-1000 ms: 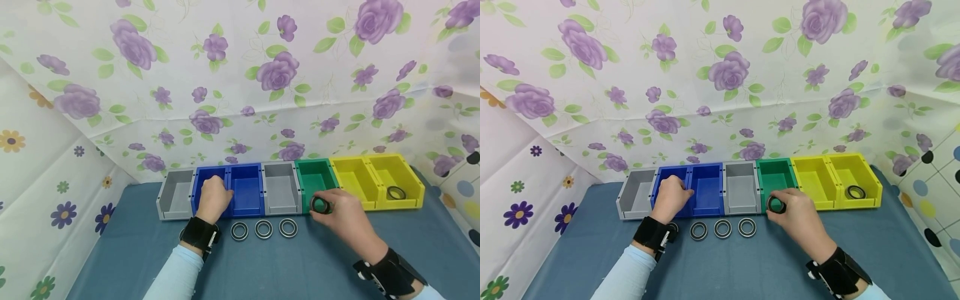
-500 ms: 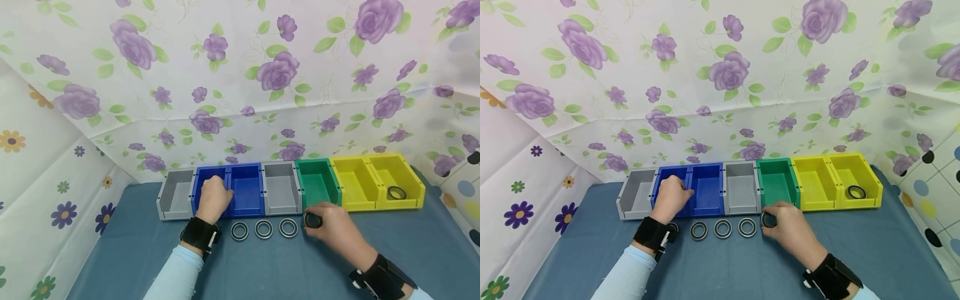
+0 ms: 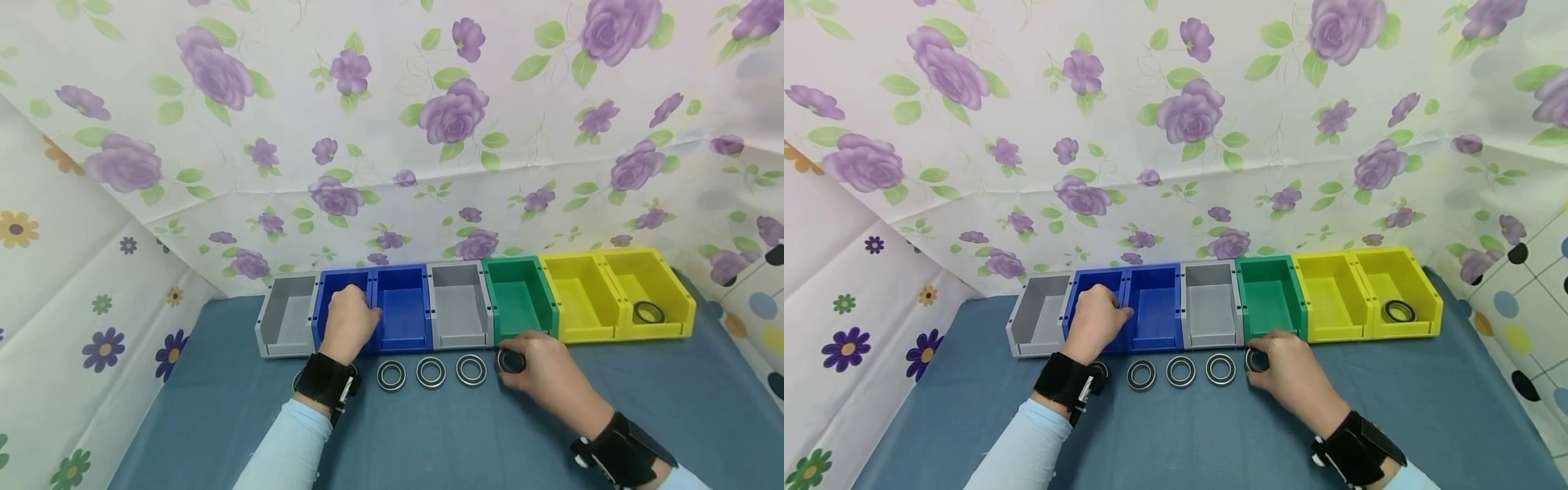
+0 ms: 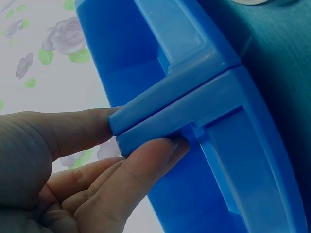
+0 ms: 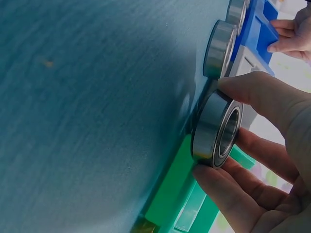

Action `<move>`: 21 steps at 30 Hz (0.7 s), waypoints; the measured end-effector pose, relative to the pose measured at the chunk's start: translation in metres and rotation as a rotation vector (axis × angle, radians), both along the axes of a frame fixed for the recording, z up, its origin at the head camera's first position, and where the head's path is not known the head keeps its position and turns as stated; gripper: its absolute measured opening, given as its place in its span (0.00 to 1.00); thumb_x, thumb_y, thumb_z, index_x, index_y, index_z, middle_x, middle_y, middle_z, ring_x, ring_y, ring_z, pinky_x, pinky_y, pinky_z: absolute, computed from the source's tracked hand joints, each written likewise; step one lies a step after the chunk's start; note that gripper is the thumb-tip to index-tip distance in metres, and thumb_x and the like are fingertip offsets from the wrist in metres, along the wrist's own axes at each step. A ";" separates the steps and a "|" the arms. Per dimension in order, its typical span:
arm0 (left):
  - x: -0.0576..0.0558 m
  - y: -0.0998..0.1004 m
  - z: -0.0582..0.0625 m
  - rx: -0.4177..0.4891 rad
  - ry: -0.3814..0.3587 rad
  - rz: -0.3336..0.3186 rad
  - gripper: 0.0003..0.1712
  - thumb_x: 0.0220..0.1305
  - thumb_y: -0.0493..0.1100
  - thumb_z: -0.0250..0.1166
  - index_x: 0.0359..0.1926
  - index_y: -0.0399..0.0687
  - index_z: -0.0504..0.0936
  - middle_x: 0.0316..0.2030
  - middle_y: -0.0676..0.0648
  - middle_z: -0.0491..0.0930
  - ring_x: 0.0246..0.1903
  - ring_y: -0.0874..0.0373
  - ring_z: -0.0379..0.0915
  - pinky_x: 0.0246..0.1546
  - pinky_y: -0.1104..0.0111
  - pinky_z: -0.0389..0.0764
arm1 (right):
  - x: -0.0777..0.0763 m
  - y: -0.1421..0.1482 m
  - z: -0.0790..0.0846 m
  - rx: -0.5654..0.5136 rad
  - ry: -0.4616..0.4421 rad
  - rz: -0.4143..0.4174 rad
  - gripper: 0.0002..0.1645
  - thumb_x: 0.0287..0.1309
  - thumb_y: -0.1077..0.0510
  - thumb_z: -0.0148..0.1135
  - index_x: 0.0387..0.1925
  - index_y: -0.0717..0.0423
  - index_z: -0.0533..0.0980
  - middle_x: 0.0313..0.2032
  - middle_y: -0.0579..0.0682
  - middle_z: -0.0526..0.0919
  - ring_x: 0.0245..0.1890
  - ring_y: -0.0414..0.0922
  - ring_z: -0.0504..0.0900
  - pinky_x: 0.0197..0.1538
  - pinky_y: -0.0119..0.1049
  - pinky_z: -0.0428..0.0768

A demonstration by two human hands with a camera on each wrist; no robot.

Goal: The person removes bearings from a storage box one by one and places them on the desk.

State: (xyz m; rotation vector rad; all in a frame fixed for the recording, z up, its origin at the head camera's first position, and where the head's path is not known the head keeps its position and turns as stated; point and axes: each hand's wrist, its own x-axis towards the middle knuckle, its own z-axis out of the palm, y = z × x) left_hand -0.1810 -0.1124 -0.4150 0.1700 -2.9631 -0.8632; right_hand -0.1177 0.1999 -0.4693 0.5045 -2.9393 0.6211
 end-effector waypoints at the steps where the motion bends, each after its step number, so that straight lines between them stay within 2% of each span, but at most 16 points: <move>1: 0.000 0.000 0.000 0.001 -0.002 0.001 0.21 0.56 0.43 0.66 0.11 0.45 0.70 0.09 0.53 0.58 0.09 0.59 0.67 0.10 0.70 0.66 | 0.000 0.000 0.000 0.001 -0.002 0.001 0.30 0.32 0.48 0.76 0.42 0.53 0.81 0.38 0.48 0.79 0.39 0.44 0.77 0.39 0.40 0.77; 7: -0.001 0.000 0.000 -0.004 0.001 -0.001 0.22 0.56 0.43 0.66 0.11 0.45 0.69 0.09 0.53 0.57 0.09 0.59 0.66 0.10 0.70 0.65 | 0.001 -0.003 -0.002 0.011 -0.007 0.013 0.30 0.31 0.47 0.76 0.41 0.54 0.81 0.36 0.45 0.78 0.36 0.40 0.76 0.37 0.38 0.76; 21: -0.001 -0.001 -0.001 -0.010 0.000 0.002 0.22 0.56 0.44 0.66 0.10 0.45 0.69 0.08 0.53 0.58 0.09 0.59 0.66 0.10 0.70 0.66 | 0.001 0.000 -0.007 0.032 -0.008 0.012 0.29 0.32 0.48 0.76 0.41 0.55 0.81 0.36 0.47 0.79 0.36 0.40 0.76 0.38 0.39 0.76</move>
